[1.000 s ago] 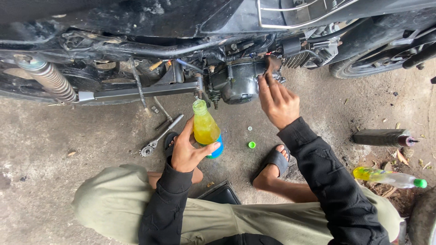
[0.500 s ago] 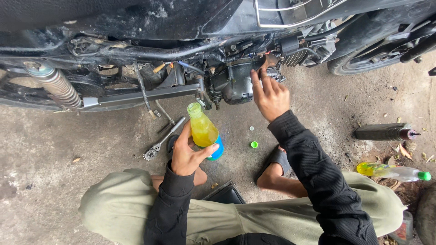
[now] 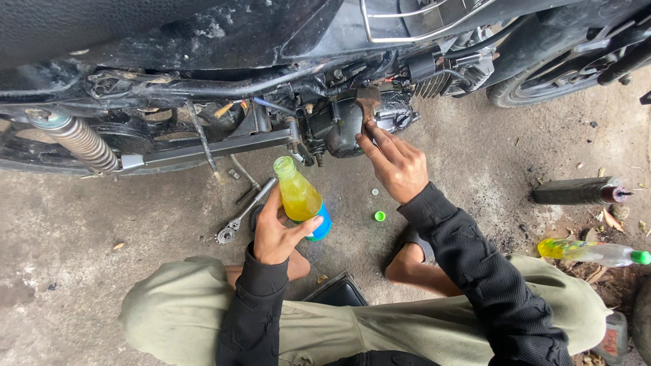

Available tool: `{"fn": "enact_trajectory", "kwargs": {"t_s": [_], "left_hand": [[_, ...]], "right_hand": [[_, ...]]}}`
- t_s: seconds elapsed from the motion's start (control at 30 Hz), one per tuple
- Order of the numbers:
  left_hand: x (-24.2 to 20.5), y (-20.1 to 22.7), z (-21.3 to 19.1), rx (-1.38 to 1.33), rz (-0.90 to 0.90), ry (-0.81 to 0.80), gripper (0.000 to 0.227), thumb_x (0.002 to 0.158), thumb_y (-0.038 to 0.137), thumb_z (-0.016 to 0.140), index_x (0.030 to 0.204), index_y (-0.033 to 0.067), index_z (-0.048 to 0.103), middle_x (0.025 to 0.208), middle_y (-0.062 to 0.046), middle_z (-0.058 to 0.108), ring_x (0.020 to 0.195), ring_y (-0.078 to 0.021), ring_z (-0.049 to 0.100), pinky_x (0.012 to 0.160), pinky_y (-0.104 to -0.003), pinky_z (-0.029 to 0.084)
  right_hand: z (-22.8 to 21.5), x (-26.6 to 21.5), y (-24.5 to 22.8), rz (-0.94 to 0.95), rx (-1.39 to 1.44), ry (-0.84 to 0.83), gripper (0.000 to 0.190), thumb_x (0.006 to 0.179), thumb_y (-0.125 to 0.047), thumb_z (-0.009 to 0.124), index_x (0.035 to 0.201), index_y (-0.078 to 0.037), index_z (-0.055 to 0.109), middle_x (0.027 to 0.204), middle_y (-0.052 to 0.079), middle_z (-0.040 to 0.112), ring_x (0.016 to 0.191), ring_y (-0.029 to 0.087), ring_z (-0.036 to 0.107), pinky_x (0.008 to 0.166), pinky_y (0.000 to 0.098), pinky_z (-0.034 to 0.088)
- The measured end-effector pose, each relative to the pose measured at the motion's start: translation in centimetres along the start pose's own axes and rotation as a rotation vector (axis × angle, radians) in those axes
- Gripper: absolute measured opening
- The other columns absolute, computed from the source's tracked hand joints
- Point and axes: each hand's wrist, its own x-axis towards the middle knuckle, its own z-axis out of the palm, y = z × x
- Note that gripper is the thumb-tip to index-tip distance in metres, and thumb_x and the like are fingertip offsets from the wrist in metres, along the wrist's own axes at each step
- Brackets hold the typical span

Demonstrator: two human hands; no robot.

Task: The person cleans the exterior of a motorcycle engine by applying a yellow liquid from a plastic bottle and scrubbing the metal surfaces with a brush.

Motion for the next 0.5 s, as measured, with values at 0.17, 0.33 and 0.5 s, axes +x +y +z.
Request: {"fn": "enact_trajectory", "kwargs": {"t_s": [0.17, 0.33, 0.5], "left_hand": [[0.2, 0.7, 0.2, 0.006, 0.009, -0.001, 0.103, 0.068, 0.025, 0.096, 0.154, 0.008, 0.043, 0.135, -0.026, 0.06, 0.127, -0.0451, 0.057, 0.101, -0.048, 0.052], [0.3, 0.3, 0.2, -0.003, 0.009, 0.008, 0.103, 0.068, 0.023, 0.096, 0.154, 0.0072, 0.043, 0.134, -0.026, 0.06, 0.127, -0.0452, 0.058, 0.1, -0.048, 0.052], [0.3, 1.1, 0.8, 0.004, 0.009, 0.002, 0.102, 0.068, 0.025, 0.095, 0.154, 0.0072, 0.044, 0.133, -0.026, 0.06, 0.126, -0.0458, 0.058, 0.1, -0.047, 0.053]], "right_hand": [[0.7, -2.3, 3.4, -0.075, -0.046, -0.018, 0.024, 0.103, -0.008, 0.056, 0.114, -0.013, 0.077, 0.119, 0.014, 0.076, 0.095, 0.025, 0.077, 0.076, 0.0314, 0.06], [-1.3, -2.9, 4.2, -0.088, -0.028, -0.057, 0.028, 0.106, -0.01, 0.05, 0.118, -0.011, 0.076, 0.122, 0.015, 0.075, 0.102, 0.027, 0.076, 0.079, 0.0323, 0.059], [-0.1, -1.3, 2.5, -0.155, 0.059, -0.02, 0.03, 0.107, -0.008, 0.047, 0.114, -0.01, 0.076, 0.119, 0.017, 0.075, 0.103, 0.028, 0.076, 0.081, 0.0322, 0.059]]}}
